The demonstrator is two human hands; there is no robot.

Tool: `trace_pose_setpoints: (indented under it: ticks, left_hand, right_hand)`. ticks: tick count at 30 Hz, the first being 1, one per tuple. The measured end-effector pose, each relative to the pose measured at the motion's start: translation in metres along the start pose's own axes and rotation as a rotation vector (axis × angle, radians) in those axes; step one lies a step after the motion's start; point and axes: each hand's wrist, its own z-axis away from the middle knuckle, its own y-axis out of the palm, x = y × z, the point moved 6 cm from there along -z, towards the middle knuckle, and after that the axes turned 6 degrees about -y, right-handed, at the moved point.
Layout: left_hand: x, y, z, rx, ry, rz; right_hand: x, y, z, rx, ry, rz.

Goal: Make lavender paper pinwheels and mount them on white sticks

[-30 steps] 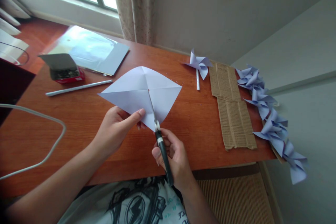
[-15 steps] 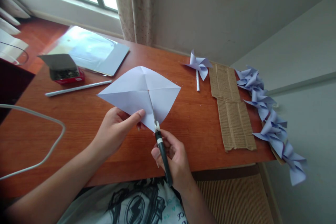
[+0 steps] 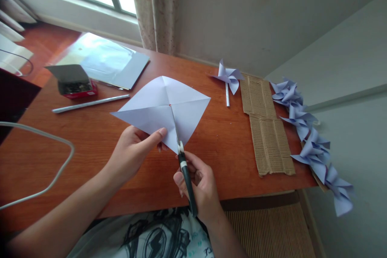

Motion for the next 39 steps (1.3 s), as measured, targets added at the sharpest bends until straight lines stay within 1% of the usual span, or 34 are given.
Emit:
trace_pose_setpoints:
  ticks: [15, 21, 31, 34, 39]
  left_hand:
    - [0.0013, -0.0037, -0.0002, -0.037, -0.033, -0.058]
    - [0.0005, -0.0028, -0.0007, -0.033, -0.026, -0.029]
    - [0.0019, -0.0032, 0.0001, -0.039, -0.033, -0.04]
    - [0.0016, -0.0037, 0.0005, -0.041, -0.029, -0.037]
    - [0.0005, -0.0059, 0.0015, -0.057, -0.015, 0.008]
  right_hand:
    - [0.0035, -0.0019, 0.0007, -0.052, -0.005, 0.045]
    - [0.0026, -0.0024, 0.0, -0.051, 0.005, 0.049]
    - [0.0022, -0.0023, 0.0011, -0.064, 0.012, 0.062]
    - [-0.0001, -0.0026, 0.0007, -0.035, 0.011, 0.059]
    - [0.0, 0.0014, -0.0006, 0.092, -0.075, 0.05]
